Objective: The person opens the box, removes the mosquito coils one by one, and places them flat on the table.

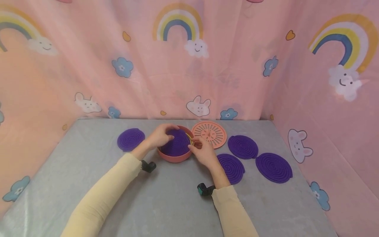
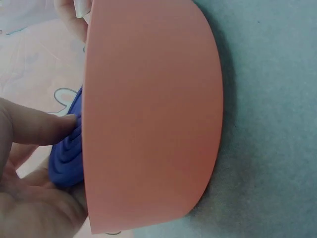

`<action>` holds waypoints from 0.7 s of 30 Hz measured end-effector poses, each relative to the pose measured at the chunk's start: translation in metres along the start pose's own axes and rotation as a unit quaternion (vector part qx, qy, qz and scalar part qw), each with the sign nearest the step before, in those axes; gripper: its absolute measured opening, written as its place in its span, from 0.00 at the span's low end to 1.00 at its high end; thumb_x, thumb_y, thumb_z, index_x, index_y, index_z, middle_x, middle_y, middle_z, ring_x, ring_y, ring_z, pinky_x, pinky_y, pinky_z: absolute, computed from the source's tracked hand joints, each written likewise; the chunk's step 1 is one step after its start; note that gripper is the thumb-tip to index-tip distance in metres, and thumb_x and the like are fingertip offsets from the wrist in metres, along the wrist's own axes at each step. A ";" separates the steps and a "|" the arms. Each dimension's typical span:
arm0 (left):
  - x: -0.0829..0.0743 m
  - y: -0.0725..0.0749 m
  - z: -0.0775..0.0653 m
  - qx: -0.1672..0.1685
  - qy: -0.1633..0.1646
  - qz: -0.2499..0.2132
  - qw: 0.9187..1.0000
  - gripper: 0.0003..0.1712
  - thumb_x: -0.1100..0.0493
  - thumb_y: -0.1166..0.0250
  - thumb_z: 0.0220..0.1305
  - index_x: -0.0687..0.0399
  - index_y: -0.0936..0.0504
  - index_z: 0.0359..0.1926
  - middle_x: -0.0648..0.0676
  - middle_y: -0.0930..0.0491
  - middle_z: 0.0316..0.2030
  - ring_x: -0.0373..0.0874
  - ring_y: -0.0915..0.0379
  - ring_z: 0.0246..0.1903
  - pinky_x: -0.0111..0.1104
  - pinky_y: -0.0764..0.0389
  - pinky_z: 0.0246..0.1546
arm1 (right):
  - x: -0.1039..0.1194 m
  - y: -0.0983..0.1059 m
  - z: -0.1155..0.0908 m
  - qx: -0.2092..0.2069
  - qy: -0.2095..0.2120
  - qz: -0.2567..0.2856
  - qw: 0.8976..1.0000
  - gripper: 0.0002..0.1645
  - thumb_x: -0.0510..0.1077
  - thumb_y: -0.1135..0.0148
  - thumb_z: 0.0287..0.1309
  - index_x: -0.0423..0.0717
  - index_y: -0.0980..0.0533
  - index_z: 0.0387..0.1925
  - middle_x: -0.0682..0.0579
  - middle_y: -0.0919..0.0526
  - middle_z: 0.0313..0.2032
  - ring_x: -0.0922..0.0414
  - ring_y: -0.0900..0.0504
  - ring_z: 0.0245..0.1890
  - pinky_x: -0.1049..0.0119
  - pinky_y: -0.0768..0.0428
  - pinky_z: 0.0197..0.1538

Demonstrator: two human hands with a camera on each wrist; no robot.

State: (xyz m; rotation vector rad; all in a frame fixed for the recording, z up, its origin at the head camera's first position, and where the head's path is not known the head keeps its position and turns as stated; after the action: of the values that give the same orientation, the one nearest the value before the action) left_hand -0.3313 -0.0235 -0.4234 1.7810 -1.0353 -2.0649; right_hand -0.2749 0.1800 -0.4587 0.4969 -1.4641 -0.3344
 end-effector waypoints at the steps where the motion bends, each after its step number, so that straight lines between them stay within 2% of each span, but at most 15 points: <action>1: -0.001 0.001 0.000 -0.004 -0.006 0.000 1.000 0.25 0.73 0.38 0.64 0.55 0.19 0.61 0.58 0.23 0.64 0.55 0.32 0.67 0.50 0.33 0.68 | 0.000 0.000 0.000 -0.001 0.001 -0.001 1.000 0.24 0.48 0.34 0.68 0.44 0.24 0.61 0.40 0.21 0.59 0.42 0.22 0.60 0.45 0.24 0.61; 6: -0.003 0.005 -0.002 -0.031 -0.025 -0.006 0.999 0.23 0.72 0.40 0.65 0.58 0.19 0.61 0.59 0.24 0.63 0.55 0.35 0.68 0.51 0.36 0.70 | 0.000 0.000 0.001 -0.002 0.000 0.000 1.000 0.24 0.49 0.34 0.68 0.44 0.24 0.61 0.41 0.21 0.59 0.42 0.22 0.60 0.45 0.24 0.62; 13: -0.004 0.017 -0.007 -0.051 -0.016 -0.016 0.998 0.23 0.71 0.41 0.67 0.57 0.21 0.62 0.59 0.30 0.67 0.56 0.40 0.71 0.52 0.38 0.70 | 0.001 0.000 0.000 -0.004 0.002 0.002 1.000 0.23 0.48 0.34 0.68 0.44 0.23 0.61 0.40 0.21 0.59 0.42 0.22 0.59 0.45 0.23 0.60; 21: -0.011 0.035 -0.014 -0.070 -0.021 -0.029 0.997 0.23 0.71 0.41 0.66 0.57 0.21 0.61 0.61 0.32 0.69 0.56 0.45 0.74 0.54 0.41 0.71 | 0.001 0.001 -0.001 -0.003 0.007 -0.001 1.000 0.23 0.47 0.35 0.68 0.44 0.24 0.61 0.39 0.21 0.59 0.42 0.21 0.58 0.45 0.23 0.59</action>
State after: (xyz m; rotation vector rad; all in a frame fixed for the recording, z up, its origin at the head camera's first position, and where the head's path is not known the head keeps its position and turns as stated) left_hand -0.3252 -0.0476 -0.3934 1.7254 -0.8358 -2.1590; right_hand -0.2742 0.1806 -0.4575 0.4956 -1.4479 -0.3369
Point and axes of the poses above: each hand's wrist, its own z-axis towards the middle knuckle, its own y-axis out of the back of the hand, x = y × z, the point moved 4 cm from there along z, towards the middle knuckle
